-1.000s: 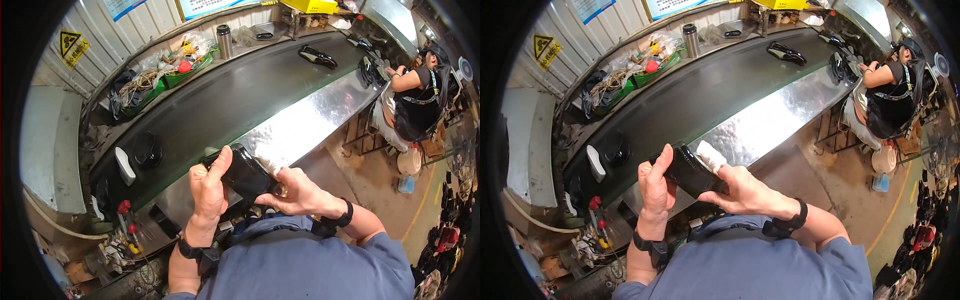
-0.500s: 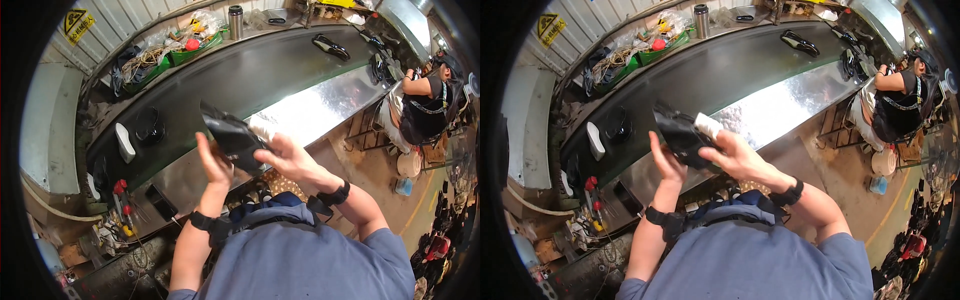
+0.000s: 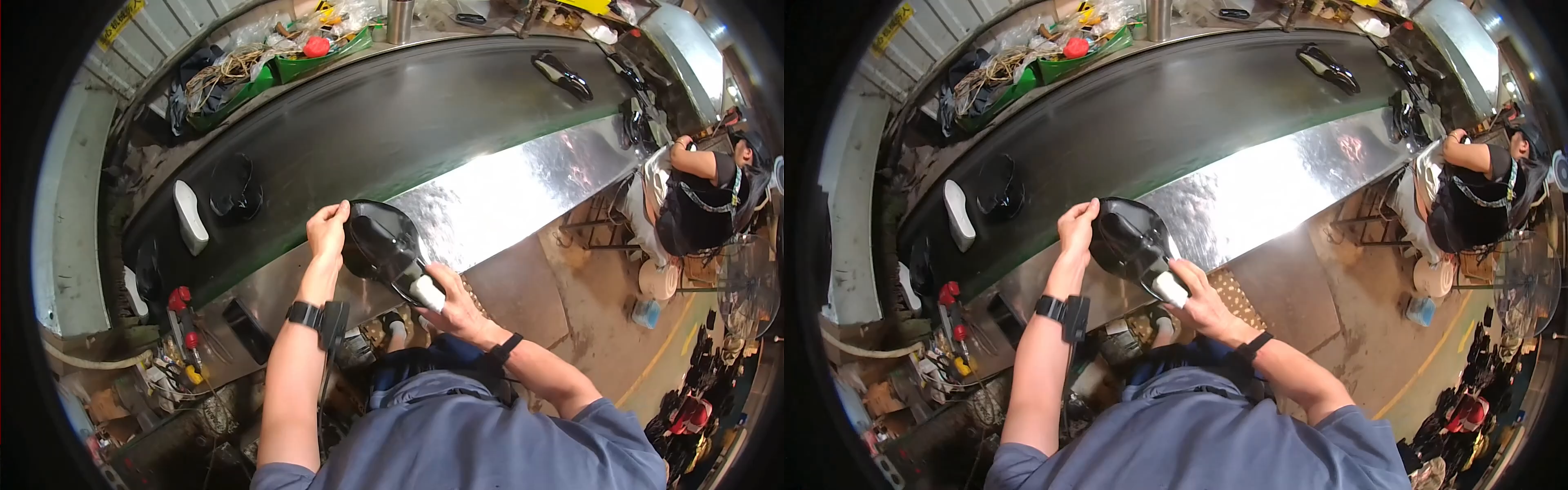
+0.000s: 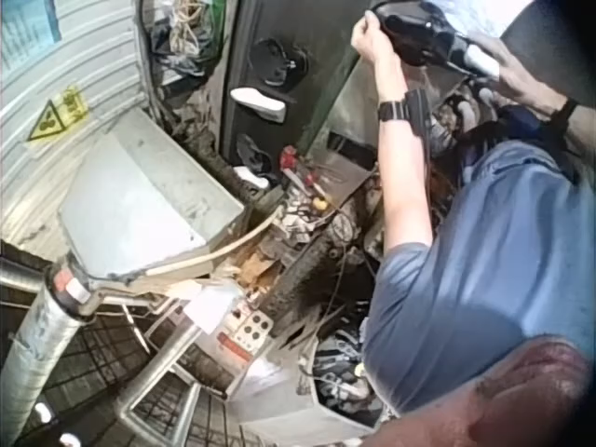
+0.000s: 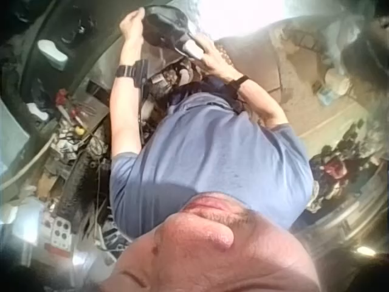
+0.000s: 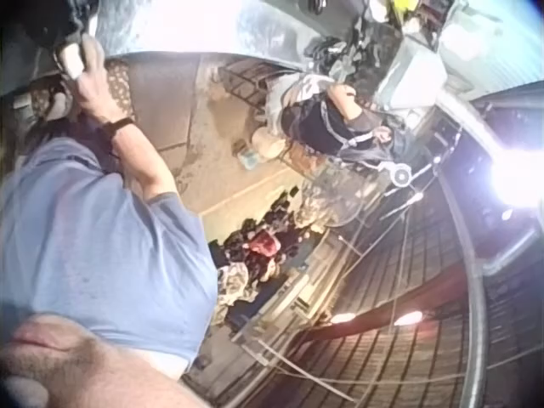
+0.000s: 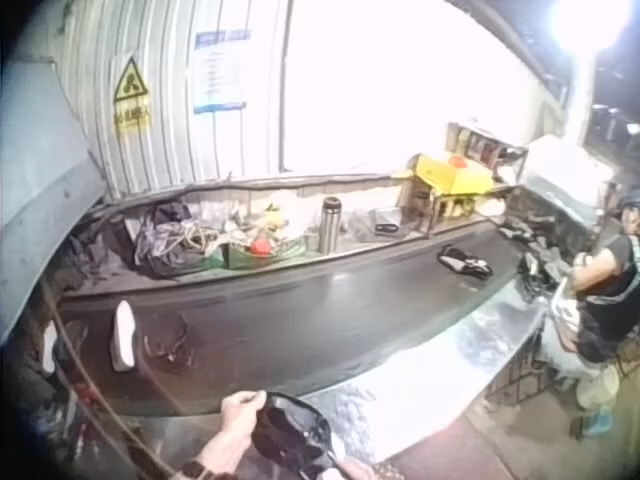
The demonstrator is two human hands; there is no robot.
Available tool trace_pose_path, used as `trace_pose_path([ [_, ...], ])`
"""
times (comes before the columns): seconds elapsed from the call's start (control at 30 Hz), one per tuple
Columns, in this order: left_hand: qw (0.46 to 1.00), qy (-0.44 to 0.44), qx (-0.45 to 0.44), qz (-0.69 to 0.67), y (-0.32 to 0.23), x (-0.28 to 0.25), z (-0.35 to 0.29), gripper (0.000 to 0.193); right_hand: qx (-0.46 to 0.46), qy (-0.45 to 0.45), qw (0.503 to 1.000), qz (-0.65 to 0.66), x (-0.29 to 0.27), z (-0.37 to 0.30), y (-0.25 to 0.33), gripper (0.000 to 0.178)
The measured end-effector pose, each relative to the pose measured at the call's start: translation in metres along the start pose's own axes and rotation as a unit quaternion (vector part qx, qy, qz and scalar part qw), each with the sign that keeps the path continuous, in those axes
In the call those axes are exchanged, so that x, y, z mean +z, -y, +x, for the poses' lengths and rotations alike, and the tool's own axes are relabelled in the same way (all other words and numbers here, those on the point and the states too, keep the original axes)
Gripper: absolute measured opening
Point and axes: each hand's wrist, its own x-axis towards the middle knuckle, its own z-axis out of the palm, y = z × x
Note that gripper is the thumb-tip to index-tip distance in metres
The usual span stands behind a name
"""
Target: Operates a shoe lasting machine to shape and attach shoe uppers to the lasts.
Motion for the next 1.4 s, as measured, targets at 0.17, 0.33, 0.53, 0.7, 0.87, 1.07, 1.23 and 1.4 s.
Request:
trace_pose_path([
  [0.17,0.988,-0.097,0.042,0.113,0.009,0.022,0.012,0.032,0.133,-0.059,0.973,0.180,0.029,0.017,-0.017,0.105],
  [0.33,0.992,-0.118,-0.005,0.036,0.032,0.016,-0.027,0.029,0.152,0.005,0.953,0.264,0.011,-0.014,-0.034,0.106],
  [0.53,0.981,-0.088,-0.080,0.153,0.028,0.012,-0.040,0.088,0.095,0.077,0.967,0.224,-0.006,-0.022,-0.033,0.091],
  [0.7,0.921,-0.103,-0.019,0.375,0.010,0.056,-0.067,0.074,0.091,0.120,0.965,0.215,-0.007,-0.031,-0.054,0.091],
  [0.87,0.941,-0.133,-0.030,0.311,0.022,0.045,-0.052,0.053,0.071,0.133,0.963,0.222,0.005,-0.028,-0.061,0.089],
  [1.07,0.949,-0.200,-0.022,0.242,0.020,0.011,-0.068,0.042,0.075,0.130,0.949,0.277,-0.009,-0.012,-0.032,0.096],
  [1.23,0.944,-0.271,0.003,0.190,-0.037,-0.046,-0.122,0.042,0.288,0.273,0.753,0.524,-0.041,0.073,0.017,0.098],
  [1.4,0.924,-0.355,0.087,0.115,-0.053,-0.120,-0.207,0.037,0.412,0.417,0.644,0.491,-0.002,0.116,0.095,0.088],
])
